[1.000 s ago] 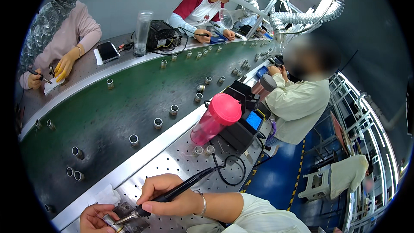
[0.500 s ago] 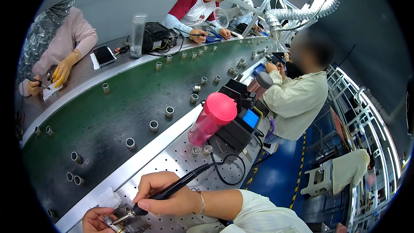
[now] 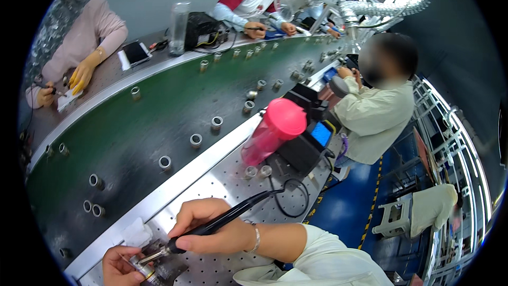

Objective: The person uses a soldering iron to apply solder to small cylindrical metal components held in a fixture. They repeatedly pick up components from a conveyor belt, solder them, and place them back on the belt.

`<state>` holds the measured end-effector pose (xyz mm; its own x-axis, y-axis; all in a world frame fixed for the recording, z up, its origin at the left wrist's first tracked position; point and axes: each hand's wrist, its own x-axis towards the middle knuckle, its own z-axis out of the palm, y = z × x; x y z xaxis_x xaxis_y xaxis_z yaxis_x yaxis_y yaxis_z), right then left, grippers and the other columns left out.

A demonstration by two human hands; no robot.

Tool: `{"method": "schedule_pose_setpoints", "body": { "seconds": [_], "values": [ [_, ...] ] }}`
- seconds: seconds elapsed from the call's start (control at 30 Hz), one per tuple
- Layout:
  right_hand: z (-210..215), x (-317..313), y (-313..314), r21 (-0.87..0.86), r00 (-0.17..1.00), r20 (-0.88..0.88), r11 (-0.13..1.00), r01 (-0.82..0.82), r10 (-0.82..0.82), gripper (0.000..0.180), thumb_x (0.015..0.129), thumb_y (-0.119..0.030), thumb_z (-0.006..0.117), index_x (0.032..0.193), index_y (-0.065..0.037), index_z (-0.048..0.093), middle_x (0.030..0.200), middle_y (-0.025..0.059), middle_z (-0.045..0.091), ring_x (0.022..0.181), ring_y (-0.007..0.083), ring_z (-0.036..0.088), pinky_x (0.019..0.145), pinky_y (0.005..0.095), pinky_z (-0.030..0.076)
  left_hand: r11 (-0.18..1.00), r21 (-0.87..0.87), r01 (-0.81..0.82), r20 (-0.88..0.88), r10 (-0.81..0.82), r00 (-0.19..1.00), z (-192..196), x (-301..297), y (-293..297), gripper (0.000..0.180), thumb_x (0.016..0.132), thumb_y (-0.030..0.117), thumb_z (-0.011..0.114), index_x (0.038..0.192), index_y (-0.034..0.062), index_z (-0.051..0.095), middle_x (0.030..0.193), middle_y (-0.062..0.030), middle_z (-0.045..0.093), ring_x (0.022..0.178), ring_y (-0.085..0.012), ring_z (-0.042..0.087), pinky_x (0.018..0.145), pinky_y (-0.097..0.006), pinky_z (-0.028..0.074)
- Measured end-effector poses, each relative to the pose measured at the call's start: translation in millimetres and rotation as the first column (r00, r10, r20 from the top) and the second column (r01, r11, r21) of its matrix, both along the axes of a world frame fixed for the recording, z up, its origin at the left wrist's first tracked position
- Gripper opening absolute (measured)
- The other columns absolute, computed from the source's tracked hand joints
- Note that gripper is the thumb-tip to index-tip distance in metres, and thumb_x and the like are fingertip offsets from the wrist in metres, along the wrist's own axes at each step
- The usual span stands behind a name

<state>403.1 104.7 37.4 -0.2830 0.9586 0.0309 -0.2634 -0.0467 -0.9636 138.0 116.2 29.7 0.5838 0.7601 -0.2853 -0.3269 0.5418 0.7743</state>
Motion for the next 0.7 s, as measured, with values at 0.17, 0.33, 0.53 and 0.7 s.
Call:
{"method": "schedule_pose_setpoints", "body": {
  "seconds": [0.17, 0.33, 0.53, 0.7],
  "values": [
    [2, -6, 10, 0.077, 0.998, -0.030, 0.996, -0.051, 0.054, 0.022, 0.074, -0.002, 0.072, 0.094, 0.002, 0.064, 0.088, 0.0089, 0.064, 0.080, 0.0136, 0.060, 0.071, 0.0254, 0.046, 0.978, 0.054, -0.203, -0.004, 0.203, 0.979, -15, -5, -8, 0.062, 0.062, -0.002, 0.077, 0.119, -0.0055, 0.051, 0.097, -0.0169, 0.061, 0.091, -0.0235, 0.062, 0.077, -0.031, 0.053],
    [-4, -3, -1, 0.159, 0.993, -0.107, 0.985, 0.073, -0.056, 0.011, 0.076, 0.003, 0.067, 0.084, 0.008, 0.062, 0.070, 0.0120, 0.063, 0.059, 0.0147, 0.058, 0.055, 0.0260, 0.045, 0.997, 0.030, 0.068, 0.024, -0.069, 0.997, -18, -8, 11, 0.049, 0.069, -0.007, 0.072, 0.116, -0.0049, 0.056, 0.104, -0.0168, 0.061, 0.100, -0.0208, 0.059, 0.078, -0.027, 0.053],
    [-11, -11, -2, 0.336, 0.996, -0.033, 0.937, 0.093, -0.088, 0.016, 0.068, -0.003, 0.071, 0.078, 0.006, 0.062, 0.065, 0.0133, 0.061, 0.053, 0.0189, 0.057, 0.052, 0.0275, 0.046, 0.988, 0.139, -0.064, 0.099, 0.050, 0.994, -25, -6, 6, 0.036, 0.069, -0.005, 0.074, 0.103, 0.0001, 0.065, 0.105, -0.0164, 0.059, 0.094, -0.0228, 0.060, 0.071, -0.025, 0.054],
    [-10, -5, 5, 0.375, 1.000, 0.012, 0.927, 0.001, -0.006, 0.018, 0.064, -0.002, 0.072, 0.077, 0.006, 0.063, 0.061, 0.0121, 0.060, 0.048, 0.0196, 0.056, 0.048, 0.0272, 0.045, 0.982, 0.177, -0.066, 0.113, 0.046, 0.993, -27, -2, 8, 0.028, 0.067, -0.009, 0.073, 0.093, 0.0005, 0.068, 0.107, -0.0172, 0.057, 0.095, -0.0240, 0.060, 0.081, -0.030, 0.052]
  ]
}}
